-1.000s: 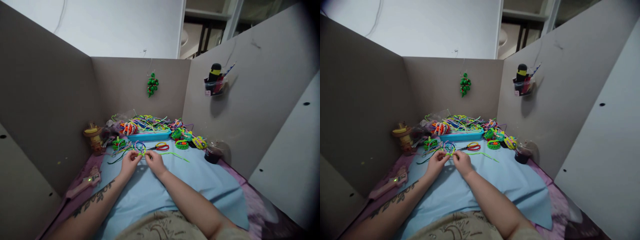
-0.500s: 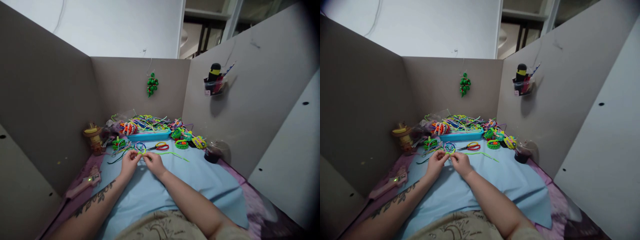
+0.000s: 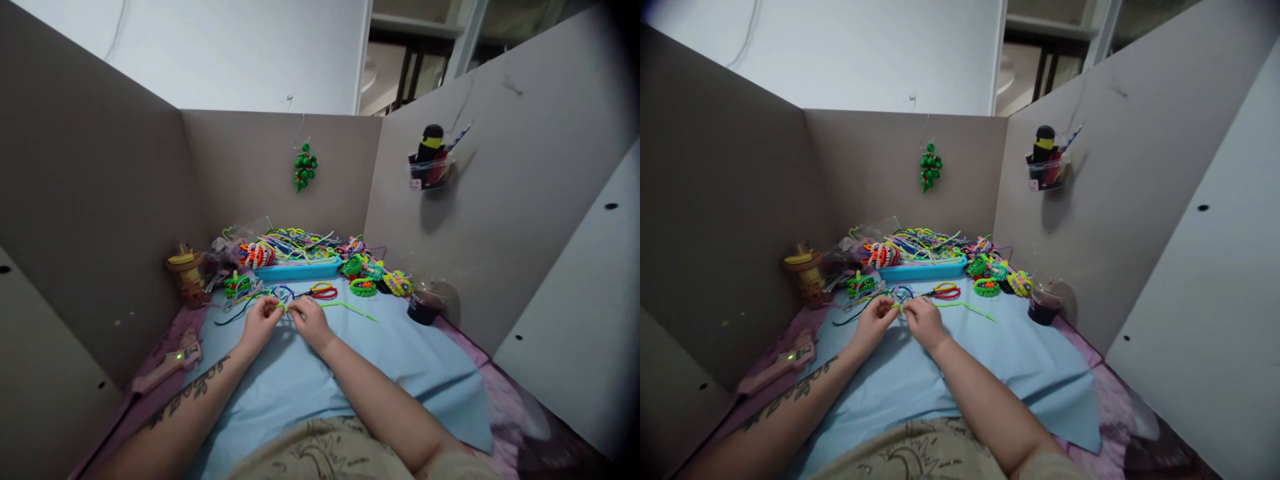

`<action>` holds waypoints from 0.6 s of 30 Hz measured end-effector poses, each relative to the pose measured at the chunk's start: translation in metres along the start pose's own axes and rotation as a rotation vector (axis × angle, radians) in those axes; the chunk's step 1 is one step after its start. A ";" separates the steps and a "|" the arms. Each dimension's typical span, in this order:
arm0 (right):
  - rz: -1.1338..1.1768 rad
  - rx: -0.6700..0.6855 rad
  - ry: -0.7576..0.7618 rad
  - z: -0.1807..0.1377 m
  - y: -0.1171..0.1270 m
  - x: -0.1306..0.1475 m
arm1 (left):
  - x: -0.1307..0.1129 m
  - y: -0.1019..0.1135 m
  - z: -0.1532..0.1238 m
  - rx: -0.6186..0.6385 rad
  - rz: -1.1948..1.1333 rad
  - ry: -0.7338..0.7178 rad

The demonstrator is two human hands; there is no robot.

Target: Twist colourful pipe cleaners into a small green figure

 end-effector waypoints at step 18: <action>0.302 0.101 -0.316 0.011 -0.003 -0.025 | 0.008 0.000 -0.003 0.278 0.019 -0.052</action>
Point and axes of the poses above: each hand's wrist, its own z-axis towards the middle knuckle, its own y-axis out of the back of the hand, x = y × z, the point moved 1 cm from there along z, towards the middle knuckle, and after that the axes turned 9 degrees about -y, right-handed, at the moved point
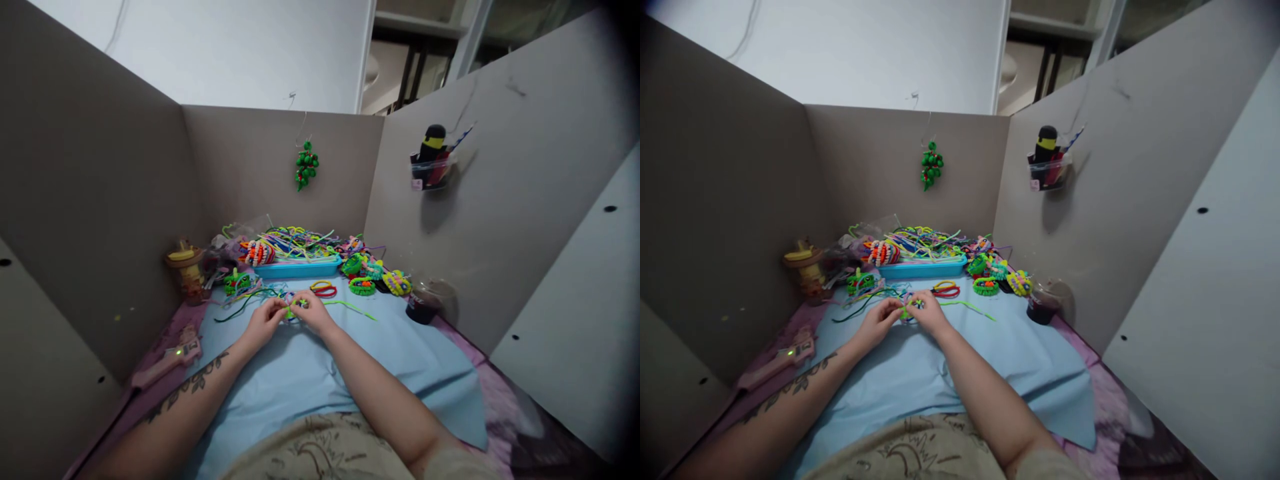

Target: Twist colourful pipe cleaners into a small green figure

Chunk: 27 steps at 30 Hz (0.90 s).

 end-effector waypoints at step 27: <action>0.086 -0.037 -0.037 -0.002 -0.007 -0.003 | -0.006 -0.006 -0.004 -0.262 0.015 0.041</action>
Point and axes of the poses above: each hand's wrist, its own z-axis towards the middle knuckle, its own y-axis out of the back of the hand, x = y × z, the point moved 1 cm from there along z, towards the middle knuckle, and after that the axes turned 9 degrees about -y, right-handed, at the moved point
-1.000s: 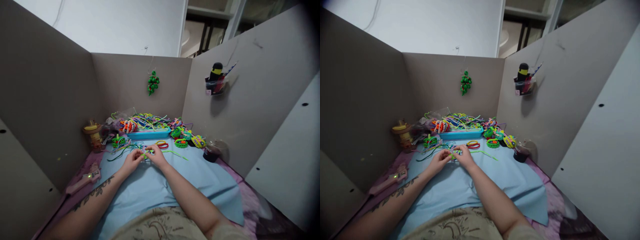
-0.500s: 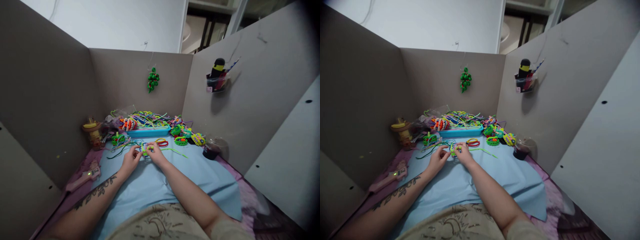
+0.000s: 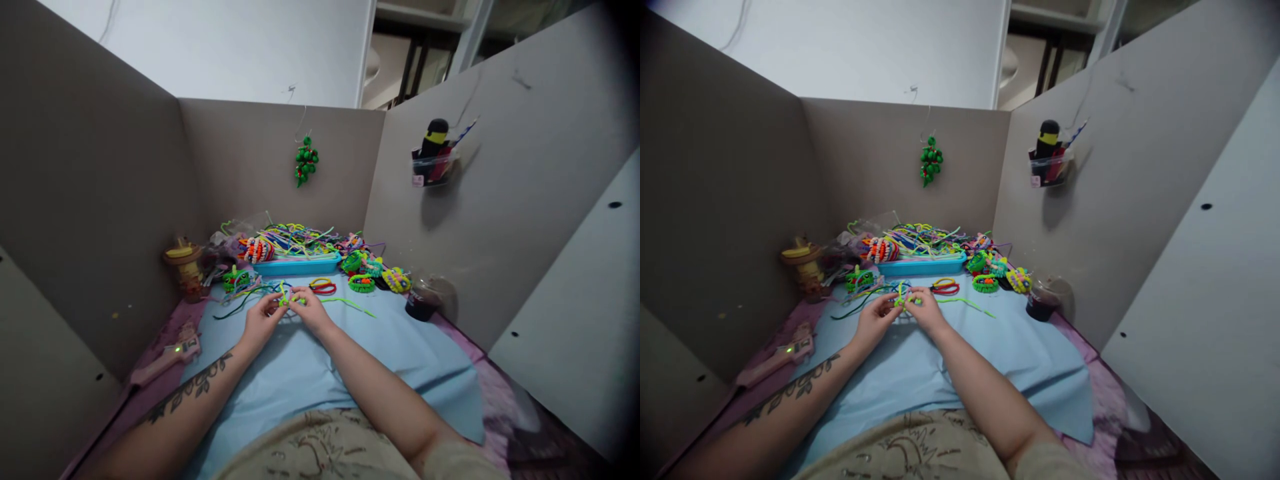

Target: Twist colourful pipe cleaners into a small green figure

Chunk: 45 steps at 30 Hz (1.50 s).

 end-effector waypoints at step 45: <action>-0.530 -0.137 0.397 -0.015 -0.001 0.016 | 0.011 0.002 0.005 -0.020 -0.312 0.291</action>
Point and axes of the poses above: each hand's wrist, its own z-axis towards the middle knuckle, its own y-axis out of the back of the hand, x = y × z, the point moved 1 cm from there along z, towards the middle knuckle, and after that the axes turned 9 degrees about -y, right-handed, at the moved point
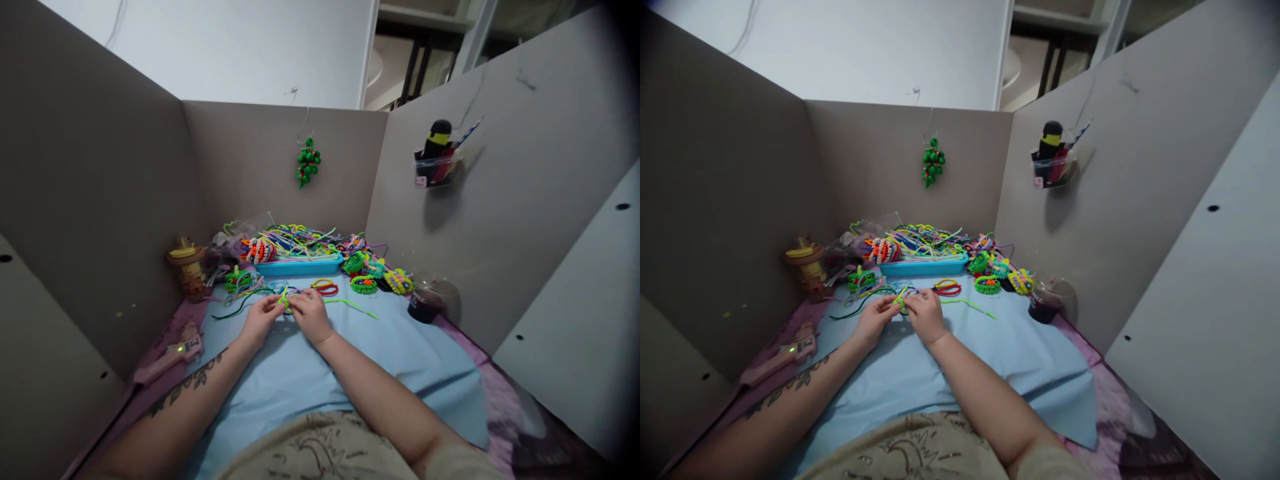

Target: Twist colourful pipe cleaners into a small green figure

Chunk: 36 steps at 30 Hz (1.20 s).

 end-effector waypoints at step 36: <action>0.068 -0.022 -0.010 0.001 0.003 0.004 | -0.003 0.000 0.001 -0.111 0.015 -0.057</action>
Point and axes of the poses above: each hand's wrist, its own z-axis towards the middle knuckle, its own y-axis out of the back of the hand, x = y × z, the point moved 1 cm from there along z, towards the middle knuckle, and after that the axes turned 9 degrees about -y, right-handed, at the moved point
